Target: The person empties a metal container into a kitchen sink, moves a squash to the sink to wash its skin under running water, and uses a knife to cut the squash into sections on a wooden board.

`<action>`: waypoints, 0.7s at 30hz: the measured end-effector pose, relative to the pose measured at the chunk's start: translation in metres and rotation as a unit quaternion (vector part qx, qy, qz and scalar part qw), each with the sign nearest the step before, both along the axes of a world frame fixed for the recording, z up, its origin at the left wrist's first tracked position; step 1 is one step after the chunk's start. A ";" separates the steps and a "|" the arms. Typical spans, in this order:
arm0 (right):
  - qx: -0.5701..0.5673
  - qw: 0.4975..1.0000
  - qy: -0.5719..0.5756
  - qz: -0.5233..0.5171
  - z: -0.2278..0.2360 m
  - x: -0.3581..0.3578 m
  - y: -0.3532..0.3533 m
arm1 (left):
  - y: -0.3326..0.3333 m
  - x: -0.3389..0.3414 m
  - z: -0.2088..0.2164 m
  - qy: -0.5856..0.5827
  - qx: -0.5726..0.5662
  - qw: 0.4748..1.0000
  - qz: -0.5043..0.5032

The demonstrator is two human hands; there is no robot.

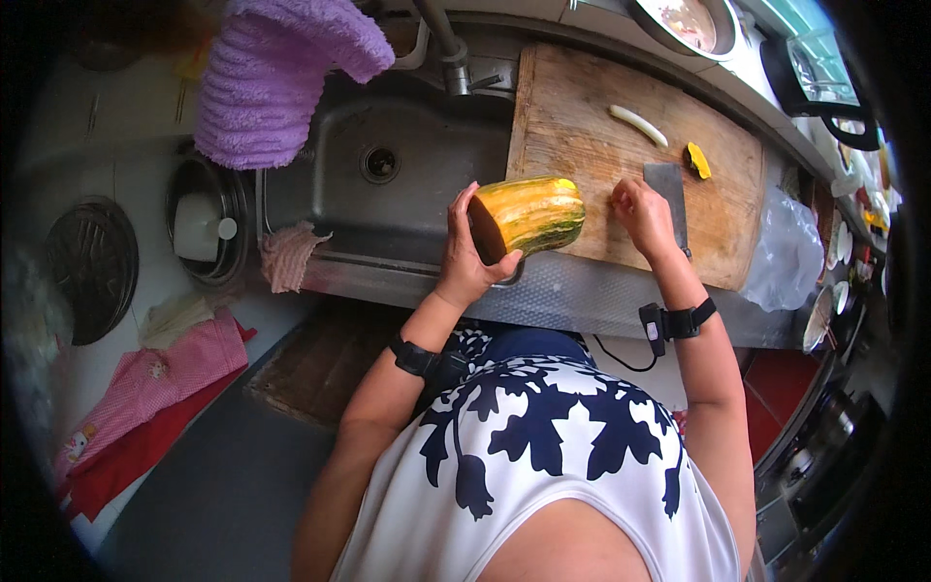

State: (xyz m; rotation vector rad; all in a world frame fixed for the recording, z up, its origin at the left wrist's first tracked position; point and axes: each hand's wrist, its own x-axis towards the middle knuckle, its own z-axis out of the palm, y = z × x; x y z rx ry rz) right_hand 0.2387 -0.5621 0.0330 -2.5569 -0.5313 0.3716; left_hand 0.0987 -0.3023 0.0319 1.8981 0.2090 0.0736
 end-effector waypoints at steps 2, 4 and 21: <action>-0.008 1.000 0.000 0.001 0.000 0.000 -0.001 | -0.002 0.000 0.001 -0.005 -0.011 1.000 0.007; -0.006 1.000 -0.006 0.021 0.000 -0.001 -0.002 | -0.004 0.001 0.002 -0.010 -0.023 1.000 0.010; 0.305 0.918 -0.032 -0.251 -0.018 0.055 -0.082 | -0.010 0.006 0.003 -0.023 -0.105 0.994 0.020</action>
